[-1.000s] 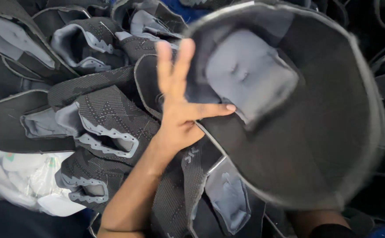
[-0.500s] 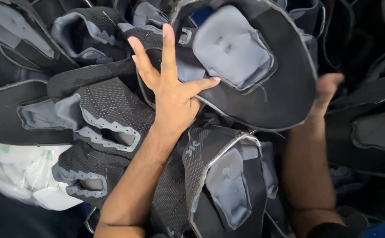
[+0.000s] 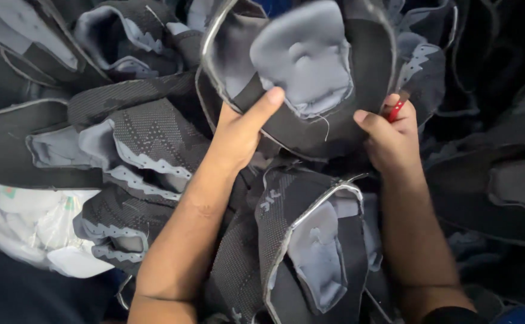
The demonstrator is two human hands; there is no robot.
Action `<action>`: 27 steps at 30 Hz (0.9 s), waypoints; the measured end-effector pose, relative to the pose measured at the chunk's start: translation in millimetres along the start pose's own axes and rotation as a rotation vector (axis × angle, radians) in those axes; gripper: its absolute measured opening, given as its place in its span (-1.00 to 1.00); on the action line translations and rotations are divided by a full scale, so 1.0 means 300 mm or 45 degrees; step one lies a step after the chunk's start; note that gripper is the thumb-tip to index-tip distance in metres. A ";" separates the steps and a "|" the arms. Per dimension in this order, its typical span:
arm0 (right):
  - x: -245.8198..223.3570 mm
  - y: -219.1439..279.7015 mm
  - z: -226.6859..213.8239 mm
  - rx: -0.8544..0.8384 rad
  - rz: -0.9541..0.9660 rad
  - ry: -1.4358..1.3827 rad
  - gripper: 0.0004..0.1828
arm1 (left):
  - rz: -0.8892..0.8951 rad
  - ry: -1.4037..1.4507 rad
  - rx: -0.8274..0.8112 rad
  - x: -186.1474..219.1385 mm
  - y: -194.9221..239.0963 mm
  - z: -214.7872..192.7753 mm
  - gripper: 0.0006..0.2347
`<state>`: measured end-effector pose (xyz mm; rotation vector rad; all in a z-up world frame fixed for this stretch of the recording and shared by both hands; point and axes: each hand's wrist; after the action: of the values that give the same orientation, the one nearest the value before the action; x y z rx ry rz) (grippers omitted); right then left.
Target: The person trims excess material and threads from shoe upper components using small snips.
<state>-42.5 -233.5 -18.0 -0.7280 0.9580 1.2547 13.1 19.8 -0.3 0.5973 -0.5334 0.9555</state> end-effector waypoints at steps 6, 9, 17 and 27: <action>0.013 0.047 -0.002 0.053 -0.573 0.821 -0.79 | 0.435 -0.509 0.232 -0.021 -0.009 0.006 -0.68; -0.034 0.044 0.101 -0.003 -0.439 0.994 -0.71 | 0.571 -0.737 0.241 -0.017 -0.002 0.026 -0.70; -0.014 0.047 0.141 -0.335 -0.385 0.975 -0.92 | 0.332 -0.731 0.331 -0.009 0.003 0.053 -0.78; -0.001 0.025 0.131 -0.211 -0.226 1.004 -0.78 | 0.411 -0.766 0.290 -0.016 -0.006 0.035 -0.75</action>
<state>-42.4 -197.7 -0.1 -1.4646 1.3856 0.8910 10.8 9.0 3.5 1.0371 -1.0893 1.1490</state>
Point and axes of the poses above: each hand's wrist, its own y-axis away from the middle knuckle, its own z-axis out of the palm, x = y × z, and after that the axes turned 6 degrees about -z, right-handed
